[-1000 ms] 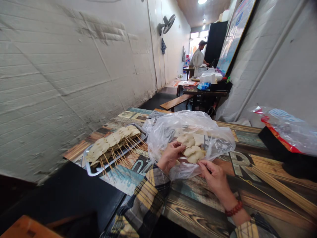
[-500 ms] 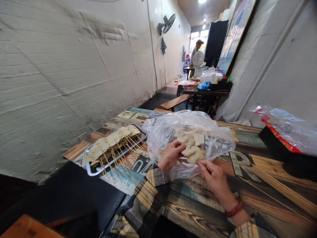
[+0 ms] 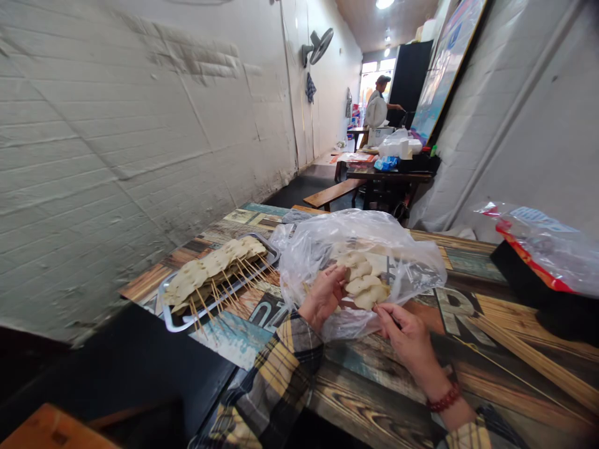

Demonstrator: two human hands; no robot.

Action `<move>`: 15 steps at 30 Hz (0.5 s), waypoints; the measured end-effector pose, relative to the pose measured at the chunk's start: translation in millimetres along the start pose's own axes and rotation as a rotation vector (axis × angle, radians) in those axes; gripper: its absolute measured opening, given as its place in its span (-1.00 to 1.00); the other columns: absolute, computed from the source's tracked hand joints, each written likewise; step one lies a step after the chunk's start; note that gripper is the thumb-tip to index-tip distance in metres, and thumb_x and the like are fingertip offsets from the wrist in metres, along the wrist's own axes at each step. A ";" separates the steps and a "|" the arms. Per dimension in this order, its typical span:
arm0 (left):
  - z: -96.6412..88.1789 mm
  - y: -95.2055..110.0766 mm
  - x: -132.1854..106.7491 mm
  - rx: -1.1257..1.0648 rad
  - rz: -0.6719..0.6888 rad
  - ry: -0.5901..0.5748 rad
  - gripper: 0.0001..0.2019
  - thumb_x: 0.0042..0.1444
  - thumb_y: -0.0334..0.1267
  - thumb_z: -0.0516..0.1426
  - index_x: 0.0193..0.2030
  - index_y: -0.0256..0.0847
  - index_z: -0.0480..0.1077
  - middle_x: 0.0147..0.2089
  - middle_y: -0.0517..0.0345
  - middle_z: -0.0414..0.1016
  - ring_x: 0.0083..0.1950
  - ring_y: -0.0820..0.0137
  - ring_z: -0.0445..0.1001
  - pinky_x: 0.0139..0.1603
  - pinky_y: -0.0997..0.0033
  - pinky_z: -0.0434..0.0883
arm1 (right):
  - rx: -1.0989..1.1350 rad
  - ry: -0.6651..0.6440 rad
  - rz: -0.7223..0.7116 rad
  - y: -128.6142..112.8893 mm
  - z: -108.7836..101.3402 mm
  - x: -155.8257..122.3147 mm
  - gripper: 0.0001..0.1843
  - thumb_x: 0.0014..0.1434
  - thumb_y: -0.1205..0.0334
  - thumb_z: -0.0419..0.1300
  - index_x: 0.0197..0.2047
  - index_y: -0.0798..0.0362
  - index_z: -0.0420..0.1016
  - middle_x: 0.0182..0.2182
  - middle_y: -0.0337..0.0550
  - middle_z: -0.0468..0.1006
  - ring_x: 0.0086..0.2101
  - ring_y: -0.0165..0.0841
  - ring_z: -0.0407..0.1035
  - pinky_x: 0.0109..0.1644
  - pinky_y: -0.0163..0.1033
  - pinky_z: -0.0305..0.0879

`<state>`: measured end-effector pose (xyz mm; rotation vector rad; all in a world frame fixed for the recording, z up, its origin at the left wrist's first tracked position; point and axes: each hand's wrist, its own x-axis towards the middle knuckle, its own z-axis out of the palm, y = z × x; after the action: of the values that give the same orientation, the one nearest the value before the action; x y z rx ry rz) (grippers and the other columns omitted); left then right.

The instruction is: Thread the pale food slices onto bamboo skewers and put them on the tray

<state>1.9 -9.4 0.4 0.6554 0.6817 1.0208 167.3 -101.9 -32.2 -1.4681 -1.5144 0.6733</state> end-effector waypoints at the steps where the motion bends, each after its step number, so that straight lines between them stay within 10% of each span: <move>1: -0.6 0.3 1.1 -0.028 0.025 0.000 -0.58 -0.19 -0.06 0.39 -0.23 -0.24 0.44 -0.34 0.12 0.49 -0.42 0.46 0.43 -0.42 0.49 0.40 | 0.001 -0.007 -0.001 0.5 0.2 -0.2 -0.52 0.26 -0.14 0.02 -0.29 0.06 0.57 -0.68 -0.28 0.37 -0.62 -0.37 0.28 -0.48 -0.30 0.18; 15: -11.9 5.4 11.1 0.064 0.075 0.109 -0.55 -0.29 -0.14 0.43 -0.26 -0.28 0.47 -0.44 0.21 0.45 -0.53 0.52 0.39 -0.53 0.52 0.32 | -0.067 -0.030 -0.053 -1.3 3.4 -1.4 -0.54 0.25 -0.10 0.04 -0.31 0.07 0.59 -0.70 -0.28 0.38 -0.62 -0.38 0.30 -0.49 -0.31 0.18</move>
<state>-6.0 4.8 -5.1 0.6889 0.7930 1.1139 163.6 -102.8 -32.9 -1.4680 -1.6072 0.6211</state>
